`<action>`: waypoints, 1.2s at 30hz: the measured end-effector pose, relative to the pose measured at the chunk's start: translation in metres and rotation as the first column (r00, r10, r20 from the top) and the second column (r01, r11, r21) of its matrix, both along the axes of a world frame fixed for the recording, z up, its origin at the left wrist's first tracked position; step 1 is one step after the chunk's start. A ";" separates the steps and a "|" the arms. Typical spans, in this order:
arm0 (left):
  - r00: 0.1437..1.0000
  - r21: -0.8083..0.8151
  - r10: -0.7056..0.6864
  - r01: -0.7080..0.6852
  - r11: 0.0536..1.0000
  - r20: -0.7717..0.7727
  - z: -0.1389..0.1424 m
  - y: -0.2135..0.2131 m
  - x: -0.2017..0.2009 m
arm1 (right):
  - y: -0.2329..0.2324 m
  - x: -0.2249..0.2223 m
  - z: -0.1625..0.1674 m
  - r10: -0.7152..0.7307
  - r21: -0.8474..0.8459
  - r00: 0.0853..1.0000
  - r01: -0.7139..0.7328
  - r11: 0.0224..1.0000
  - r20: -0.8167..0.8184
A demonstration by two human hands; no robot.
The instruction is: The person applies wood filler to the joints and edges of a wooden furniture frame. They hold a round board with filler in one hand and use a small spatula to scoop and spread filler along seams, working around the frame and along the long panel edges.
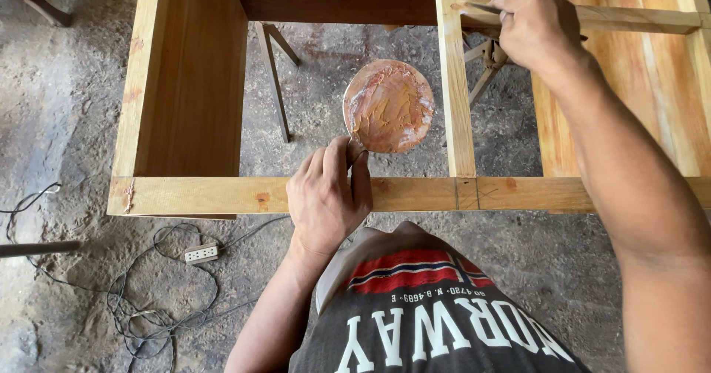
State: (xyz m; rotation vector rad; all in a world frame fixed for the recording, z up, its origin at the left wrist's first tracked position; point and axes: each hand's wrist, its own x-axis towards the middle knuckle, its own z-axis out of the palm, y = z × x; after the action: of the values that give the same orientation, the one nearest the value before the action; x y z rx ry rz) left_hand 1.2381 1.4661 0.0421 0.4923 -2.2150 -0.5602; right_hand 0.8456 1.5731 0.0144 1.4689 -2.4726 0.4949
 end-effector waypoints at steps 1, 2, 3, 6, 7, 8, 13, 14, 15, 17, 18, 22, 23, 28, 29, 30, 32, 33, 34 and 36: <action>1.000 0.000 -0.003 0.003 1.000 -0.003 0.000 0.000 0.000 | 0.000 0.002 0.000 -0.051 0.016 0.998 0.051 0.999 0.019; 1.000 0.001 -0.007 0.007 1.000 -0.005 0.000 0.000 0.000 | 0.000 0.004 0.000 -0.103 0.033 0.994 0.102 0.994 0.037; 1.000 0.002 -0.008 0.008 1.000 -0.009 0.000 -0.001 0.000 | 0.001 0.007 0.000 -0.055 0.014 0.998 0.055 0.998 -0.003; 1.000 -0.003 -0.010 0.010 1.000 -0.011 -0.002 -0.001 0.000 | -0.001 0.016 0.000 0.014 0.006 0.994 -0.013 1.000 -0.105; 1.000 0.000 -0.011 0.011 1.000 -0.004 -0.002 -0.001 0.000 | -0.003 0.018 0.000 -0.013 0.025 0.991 0.016 1.000 -0.134; 1.000 0.002 -0.013 0.013 1.000 0.000 -0.002 -0.001 0.000 | -0.005 0.020 0.001 -0.040 0.040 0.985 0.047 0.998 -0.166; 1.000 -0.014 -0.023 0.023 1.000 -0.021 -0.003 -0.002 -0.001 | -0.018 0.026 0.000 -0.088 0.036 0.993 0.091 0.995 -0.083; 0.999 -0.010 -0.029 0.029 1.000 -0.022 -0.003 -0.002 0.000 | -0.020 0.026 -0.001 -0.087 0.041 0.992 0.091 0.995 -0.088; 0.999 -0.005 -0.035 0.035 0.999 -0.025 -0.003 -0.002 0.000 | -0.020 0.027 -0.003 -0.107 0.026 0.989 0.110 0.994 -0.097; 1.000 -0.006 -0.027 0.027 1.000 -0.012 -0.003 -0.002 0.001 | -0.022 0.028 -0.006 -0.146 -0.008 0.982 0.146 0.989 -0.120; 1.000 -0.006 -0.027 0.027 1.000 -0.005 -0.003 -0.002 0.001 | -0.023 0.029 -0.007 -0.103 -0.027 0.986 0.101 0.995 -0.134; 0.999 -0.018 -0.039 0.039 0.999 -0.014 -0.003 -0.001 0.001 | -0.028 0.036 -0.003 -0.155 -0.028 0.980 0.153 0.988 -0.123; 0.999 -0.035 -0.040 0.039 0.999 -0.019 -0.003 -0.001 0.001 | -0.029 0.040 -0.001 -0.226 -0.014 0.968 0.226 0.974 -0.110; 0.999 -0.046 -0.030 0.029 0.999 -0.026 -0.005 0.000 0.001 | -0.001 0.074 -0.001 0.021 -0.104 0.992 -0.034 0.994 -0.124; 0.999 -0.049 -0.033 0.032 0.998 -0.036 -0.005 0.000 0.001 | 0.012 0.081 -0.002 0.089 -0.140 0.987 -0.107 0.984 -0.132; 0.998 -0.050 -0.035 0.032 0.998 -0.047 -0.006 0.000 0.002 | 0.026 0.086 -0.002 0.070 -0.131 0.990 -0.086 0.988 -0.123; 0.998 -0.009 -0.041 0.041 0.999 -0.042 -0.006 -0.001 0.003 | 0.064 0.093 0.002 0.025 -0.106 0.995 -0.035 0.994 -0.100; 0.998 0.008 -0.045 0.046 0.999 -0.039 -0.005 0.000 0.003 | 0.083 0.097 0.006 -0.002 -0.105 0.999 -0.004 0.994 -0.052; 0.998 0.001 -0.047 0.047 0.999 -0.033 -0.005 -0.001 0.004 | 0.100 0.102 0.011 -0.028 -0.105 1.000 0.027 0.994 -0.002; 0.999 -0.015 -0.046 0.046 0.999 -0.016 -0.005 0.000 0.004 | 0.138 0.118 0.022 -0.087 -0.126 0.996 0.084 0.988 -0.020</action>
State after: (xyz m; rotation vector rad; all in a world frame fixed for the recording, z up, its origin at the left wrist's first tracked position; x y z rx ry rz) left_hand 1.2423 1.4661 0.0372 0.4287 -2.2178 -0.5698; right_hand 0.9632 1.7108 0.0365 1.3075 -2.4249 0.5989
